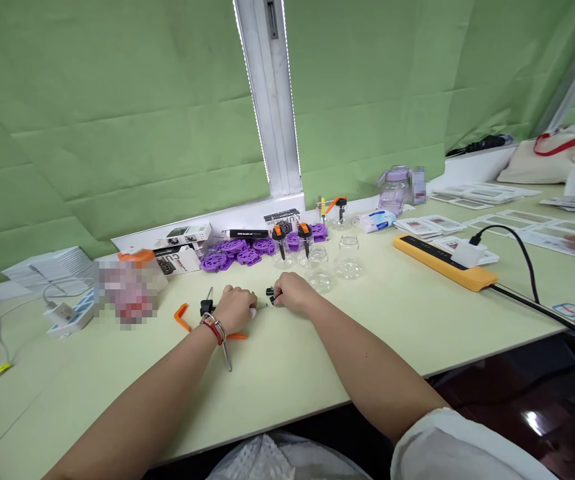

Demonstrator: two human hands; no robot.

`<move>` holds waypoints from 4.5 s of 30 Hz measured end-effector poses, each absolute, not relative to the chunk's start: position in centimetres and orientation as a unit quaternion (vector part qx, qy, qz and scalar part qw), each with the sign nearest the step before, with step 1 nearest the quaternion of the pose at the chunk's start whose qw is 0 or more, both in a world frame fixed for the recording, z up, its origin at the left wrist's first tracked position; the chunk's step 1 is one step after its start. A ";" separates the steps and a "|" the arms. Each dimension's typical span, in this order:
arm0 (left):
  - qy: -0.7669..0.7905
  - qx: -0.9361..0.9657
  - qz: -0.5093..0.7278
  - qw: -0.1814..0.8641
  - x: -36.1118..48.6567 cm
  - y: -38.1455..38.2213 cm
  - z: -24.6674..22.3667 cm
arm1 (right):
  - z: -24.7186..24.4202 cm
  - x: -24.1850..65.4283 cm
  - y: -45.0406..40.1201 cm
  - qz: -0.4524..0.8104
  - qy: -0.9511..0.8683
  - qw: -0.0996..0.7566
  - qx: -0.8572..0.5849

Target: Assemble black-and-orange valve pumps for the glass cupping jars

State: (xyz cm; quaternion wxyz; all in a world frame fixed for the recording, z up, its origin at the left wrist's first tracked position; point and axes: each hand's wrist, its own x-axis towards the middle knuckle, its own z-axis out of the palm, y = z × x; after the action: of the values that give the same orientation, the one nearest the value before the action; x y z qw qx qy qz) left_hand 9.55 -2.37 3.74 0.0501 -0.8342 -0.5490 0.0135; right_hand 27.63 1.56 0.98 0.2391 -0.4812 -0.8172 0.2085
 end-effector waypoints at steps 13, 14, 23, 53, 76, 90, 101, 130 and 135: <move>-0.583 -0.810 -0.012 0.069 9.4 -1.2 4.5 | -0.1 27.7 2.2 0.235 -0.830 0.247 -0.442; -0.583 -0.809 -0.011 0.073 9.5 -0.9 4.4 | -0.2 27.7 2.2 0.237 -0.830 0.248 -0.440; -0.523 -0.847 0.006 0.095 11.8 2.8 4.3 | -0.4 28.2 2.7 0.240 -0.749 0.313 -0.532; -0.514 -0.851 0.101 -0.039 6.1 0.2 5.5 | -0.7 27.6 3.0 0.192 -0.783 0.244 -0.540; -0.527 -0.847 0.071 -0.014 7.4 1.1 5.0 | -0.9 27.6 3.3 0.197 -0.760 0.251 -0.567; -0.523 -0.851 0.057 -0.005 7.6 1.3 4.3 | -0.2 27.6 3.0 0.192 -0.763 0.237 -0.570; -0.521 -0.852 0.052 -0.013 8.0 0.9 4.8 | 0.3 27.4 2.7 0.187 -0.758 0.216 -0.586; -0.545 -0.837 -0.004 -0.053 13.1 5.3 4.7 | 0.6 28.6 2.6 0.232 -0.752 0.223 -0.575; -0.554 -0.830 -0.047 -0.051 10.2 3.4 7.8 | 0.5 28.6 2.5 0.234 -0.750 0.229 -0.574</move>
State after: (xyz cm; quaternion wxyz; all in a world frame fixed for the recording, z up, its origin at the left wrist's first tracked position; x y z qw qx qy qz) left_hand 10.16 3.37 7.79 -0.0506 -0.8298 -0.5538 -0.0472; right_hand 28.58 2.48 0.50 0.2293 -0.5742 -0.7504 0.2336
